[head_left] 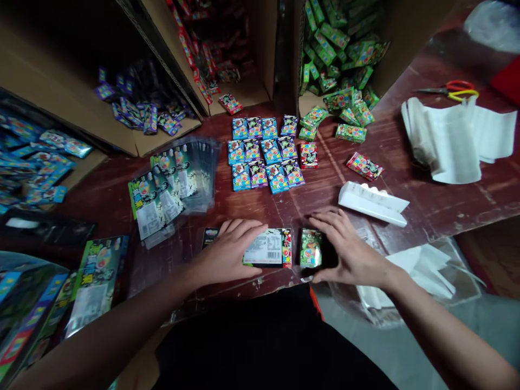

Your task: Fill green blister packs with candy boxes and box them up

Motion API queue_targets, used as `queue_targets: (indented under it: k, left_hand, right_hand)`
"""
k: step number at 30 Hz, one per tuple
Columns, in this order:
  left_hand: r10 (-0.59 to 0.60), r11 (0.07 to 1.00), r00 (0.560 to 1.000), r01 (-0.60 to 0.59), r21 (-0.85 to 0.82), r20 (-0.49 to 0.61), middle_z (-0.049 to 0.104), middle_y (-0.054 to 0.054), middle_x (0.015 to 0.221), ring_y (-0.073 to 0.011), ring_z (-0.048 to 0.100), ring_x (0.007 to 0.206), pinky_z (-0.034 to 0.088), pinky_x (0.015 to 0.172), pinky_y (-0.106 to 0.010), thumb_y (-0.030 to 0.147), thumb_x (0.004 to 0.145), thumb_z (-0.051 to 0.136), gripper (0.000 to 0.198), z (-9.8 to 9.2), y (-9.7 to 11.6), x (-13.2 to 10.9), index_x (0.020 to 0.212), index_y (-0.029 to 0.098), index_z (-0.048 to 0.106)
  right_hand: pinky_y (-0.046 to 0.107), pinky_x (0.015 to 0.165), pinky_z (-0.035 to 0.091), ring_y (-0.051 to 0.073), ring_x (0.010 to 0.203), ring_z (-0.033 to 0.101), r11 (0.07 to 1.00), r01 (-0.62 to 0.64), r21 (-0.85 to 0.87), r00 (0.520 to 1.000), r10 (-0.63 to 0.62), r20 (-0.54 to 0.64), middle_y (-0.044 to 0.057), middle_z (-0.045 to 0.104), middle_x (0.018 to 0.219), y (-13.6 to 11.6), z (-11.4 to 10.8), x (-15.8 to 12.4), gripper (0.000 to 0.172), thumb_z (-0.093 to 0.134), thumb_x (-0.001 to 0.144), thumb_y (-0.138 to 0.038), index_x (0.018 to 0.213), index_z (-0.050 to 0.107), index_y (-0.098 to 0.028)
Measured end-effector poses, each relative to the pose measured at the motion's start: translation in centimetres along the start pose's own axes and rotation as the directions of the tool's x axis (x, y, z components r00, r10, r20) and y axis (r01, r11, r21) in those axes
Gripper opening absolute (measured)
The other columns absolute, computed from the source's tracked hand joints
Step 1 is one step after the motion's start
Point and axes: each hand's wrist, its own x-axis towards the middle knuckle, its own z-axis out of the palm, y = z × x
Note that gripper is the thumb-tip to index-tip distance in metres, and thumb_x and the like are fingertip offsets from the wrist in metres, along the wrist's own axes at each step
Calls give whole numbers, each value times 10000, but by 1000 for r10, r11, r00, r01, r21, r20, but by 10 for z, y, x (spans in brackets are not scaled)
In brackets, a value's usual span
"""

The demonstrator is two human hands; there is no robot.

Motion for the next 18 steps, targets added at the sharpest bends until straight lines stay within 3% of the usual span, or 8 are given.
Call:
queue_targets:
  k: [4,10,14,16,18]
  left_hand:
    - [2,1000,1000,-2,-8,-8,503,-105,1476,-336,465,1306,341,1092,-477,441,755,801,852,3,3,4,1487,228,422]
    - [-40,998,999,39,-42,-15,511,-100,1471,-328,475,1309,350,1114,-484,401,721,820,873,6,8,6,1483,239,426]
    - [-155,988,981,155,-13,-117,532,-109,1437,-348,481,1298,357,1116,-518,378,690,843,910,12,18,5,1485,236,425]
    - [-250,968,949,247,-40,-190,527,-112,1441,-361,475,1311,351,1127,-551,403,693,852,945,15,24,7,1506,245,396]
    - [-362,931,894,335,-143,-263,494,-114,1467,-364,466,1339,362,1135,-564,454,686,865,1020,19,30,12,1538,266,338]
  right_hand:
    - [673,1236,92,351,1330,520,996,61,59,997,-64,44,139,619,1371,8,-1,-2,825,767,808,-554,1490,424,-241]
    - [662,1245,25,322,1375,492,990,127,64,990,-131,58,116,592,1443,13,11,24,780,747,826,-585,1473,467,-252]
    - [674,1243,30,334,1404,468,989,144,26,988,-145,50,116,552,1495,11,7,37,776,738,842,-570,1500,448,-278]
    - [673,1236,142,354,1443,418,994,71,78,997,-71,-8,141,456,1569,8,5,40,849,768,819,-555,1533,398,-280]
    - [603,1181,354,341,1409,465,972,-51,230,993,75,-96,153,448,1560,2,6,44,873,791,811,-523,1538,372,-282]
